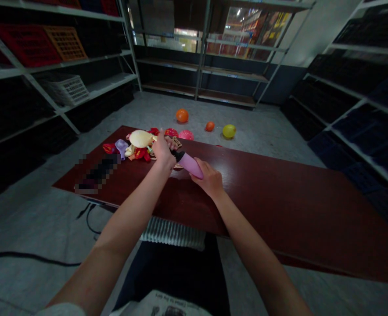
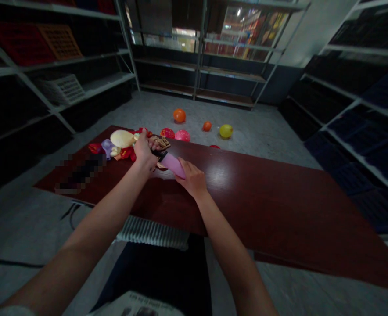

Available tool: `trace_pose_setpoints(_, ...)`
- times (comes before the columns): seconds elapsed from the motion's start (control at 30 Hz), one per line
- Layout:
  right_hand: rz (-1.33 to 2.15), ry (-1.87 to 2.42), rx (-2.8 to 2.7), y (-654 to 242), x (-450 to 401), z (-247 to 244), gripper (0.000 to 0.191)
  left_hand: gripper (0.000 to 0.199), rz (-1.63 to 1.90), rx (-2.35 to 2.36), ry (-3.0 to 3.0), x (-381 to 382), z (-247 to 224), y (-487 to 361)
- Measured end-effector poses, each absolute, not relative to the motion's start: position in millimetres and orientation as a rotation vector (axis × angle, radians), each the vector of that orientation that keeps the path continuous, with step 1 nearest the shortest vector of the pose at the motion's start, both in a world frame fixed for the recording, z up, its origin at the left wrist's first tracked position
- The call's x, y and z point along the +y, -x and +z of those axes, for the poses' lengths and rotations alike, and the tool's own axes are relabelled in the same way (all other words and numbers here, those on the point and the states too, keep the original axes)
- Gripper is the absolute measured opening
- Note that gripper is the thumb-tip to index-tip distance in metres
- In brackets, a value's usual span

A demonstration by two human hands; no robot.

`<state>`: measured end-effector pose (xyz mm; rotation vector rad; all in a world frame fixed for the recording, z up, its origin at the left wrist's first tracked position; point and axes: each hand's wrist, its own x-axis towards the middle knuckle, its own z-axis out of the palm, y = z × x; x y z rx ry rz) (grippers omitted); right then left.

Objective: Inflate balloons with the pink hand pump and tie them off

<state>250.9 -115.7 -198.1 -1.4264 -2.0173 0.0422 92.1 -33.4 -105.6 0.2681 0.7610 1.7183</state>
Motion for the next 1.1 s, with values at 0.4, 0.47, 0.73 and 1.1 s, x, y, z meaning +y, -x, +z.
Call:
trace_pose_setpoints(0.4,-0.054,1.456,-2.247,-244.0,-119.2,-195.8,0.059,0.053,1.829,0.762,-0.134,-19.1,-90.3,-1.5)
trace_pose_setpoints(0.47,-0.031,1.440,-2.263,-243.1,-118.9,-195.3,0.059,0.052,1.834,0.783,-0.147,-15.1,-85.7,16.2)
trace_pose_setpoints(0.73,0.049,1.408,-2.200,-238.1,-118.0,-191.3,0.056,0.055,1.878,0.796,-0.244,-8.1,-53.0,45.8)
trace_pose_setpoints(1.1,0.144,1.563,-1.914,-256.7,-117.0,-192.2,0.057,0.053,1.850,0.736,-0.407,-5.5,-30.0,-50.4)
